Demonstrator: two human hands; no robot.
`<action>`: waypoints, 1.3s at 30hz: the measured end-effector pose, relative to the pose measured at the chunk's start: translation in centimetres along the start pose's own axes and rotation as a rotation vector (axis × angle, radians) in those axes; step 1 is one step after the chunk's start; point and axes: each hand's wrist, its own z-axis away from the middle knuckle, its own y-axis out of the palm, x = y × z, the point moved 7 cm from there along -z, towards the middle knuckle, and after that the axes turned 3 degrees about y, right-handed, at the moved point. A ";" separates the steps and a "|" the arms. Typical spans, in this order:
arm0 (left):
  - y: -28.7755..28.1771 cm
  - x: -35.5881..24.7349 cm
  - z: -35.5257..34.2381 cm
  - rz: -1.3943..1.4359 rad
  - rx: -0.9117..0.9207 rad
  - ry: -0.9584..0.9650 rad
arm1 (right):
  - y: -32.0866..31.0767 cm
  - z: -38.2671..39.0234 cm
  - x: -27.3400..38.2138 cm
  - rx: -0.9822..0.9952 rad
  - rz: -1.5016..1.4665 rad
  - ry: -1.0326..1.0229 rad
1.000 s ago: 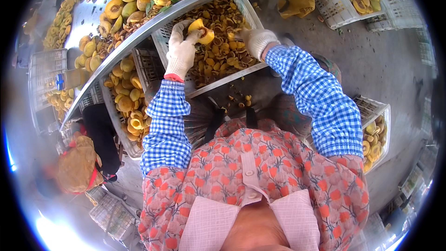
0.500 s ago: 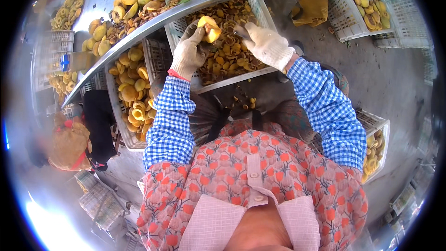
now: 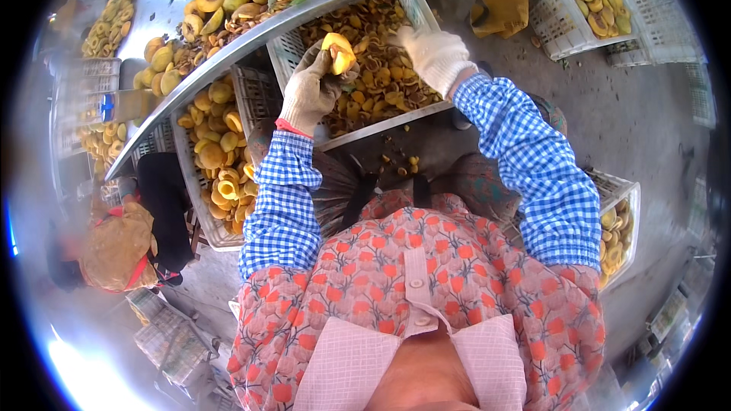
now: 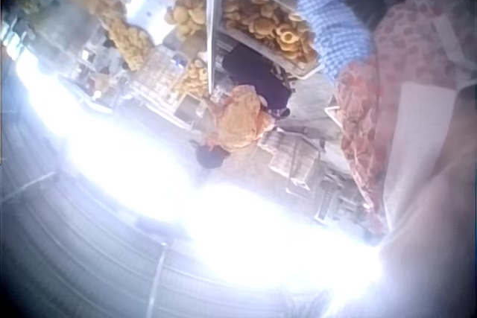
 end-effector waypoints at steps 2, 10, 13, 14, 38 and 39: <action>0.3 -0.4 -0.5 0.032 0.000 0.034 | 1.9 -0.3 -2.8 -0.027 -0.213 0.079; 4.3 -1.8 0.7 -0.015 -0.091 0.314 | -1.2 5.8 4.3 0.267 -1.352 0.098; 7.5 -3.0 2.5 -0.203 -0.152 0.391 | -0.8 6.1 6.1 0.297 -1.373 0.158; 8.0 -3.3 3.0 -0.269 -0.147 0.399 | -0.7 5.8 6.2 0.259 -1.307 0.165; 7.7 -4.3 1.9 -0.336 -0.273 0.355 | -0.8 8.5 8.7 0.481 -1.577 0.193; 7.8 -4.3 2.0 -0.364 -0.296 0.328 | -0.5 8.7 9.0 0.564 -1.652 0.191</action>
